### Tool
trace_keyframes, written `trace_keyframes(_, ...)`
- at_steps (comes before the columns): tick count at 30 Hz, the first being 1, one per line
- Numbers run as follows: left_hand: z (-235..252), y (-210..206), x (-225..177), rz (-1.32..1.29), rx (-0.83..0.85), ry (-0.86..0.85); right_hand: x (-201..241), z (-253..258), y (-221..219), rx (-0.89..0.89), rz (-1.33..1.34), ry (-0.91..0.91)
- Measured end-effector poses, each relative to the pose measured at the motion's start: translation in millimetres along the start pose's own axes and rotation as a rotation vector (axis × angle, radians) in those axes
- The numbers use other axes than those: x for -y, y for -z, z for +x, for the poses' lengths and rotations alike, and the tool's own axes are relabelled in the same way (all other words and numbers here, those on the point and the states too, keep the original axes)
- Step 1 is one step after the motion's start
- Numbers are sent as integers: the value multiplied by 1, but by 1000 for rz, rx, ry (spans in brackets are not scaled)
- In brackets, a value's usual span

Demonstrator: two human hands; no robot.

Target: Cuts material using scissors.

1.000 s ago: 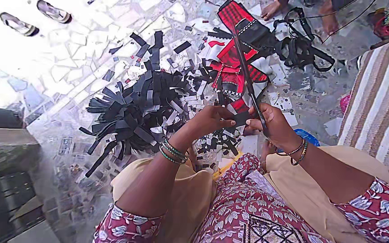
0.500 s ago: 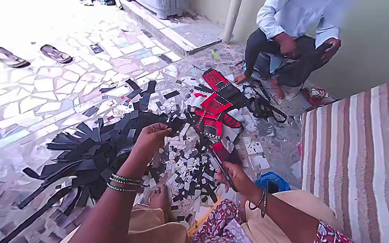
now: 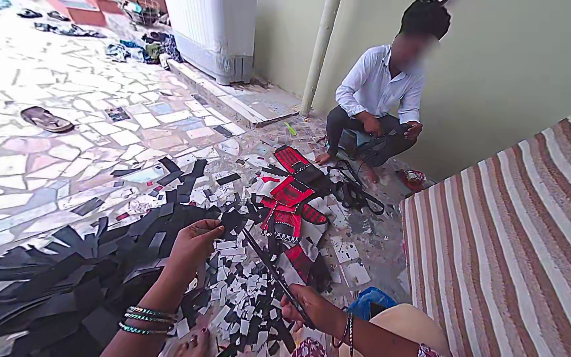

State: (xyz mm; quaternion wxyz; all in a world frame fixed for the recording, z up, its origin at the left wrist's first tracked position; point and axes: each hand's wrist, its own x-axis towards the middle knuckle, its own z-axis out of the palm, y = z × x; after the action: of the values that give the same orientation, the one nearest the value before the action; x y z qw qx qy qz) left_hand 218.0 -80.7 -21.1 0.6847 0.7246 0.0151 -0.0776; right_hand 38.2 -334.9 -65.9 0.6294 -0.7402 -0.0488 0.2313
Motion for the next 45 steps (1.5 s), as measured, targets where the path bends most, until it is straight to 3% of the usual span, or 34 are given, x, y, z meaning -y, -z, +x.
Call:
trace_keyframes(11,-2,1,1,46,-51,40,-6,0,-2,36,-181,95)
trace_keyframes(26,-4,-14,6,120,169,115,2,0,-2,44,-67,-10)
trace_keyframes(45,-3,-7,8,54,-51,-49,2,-2,-3,32,-34,32)
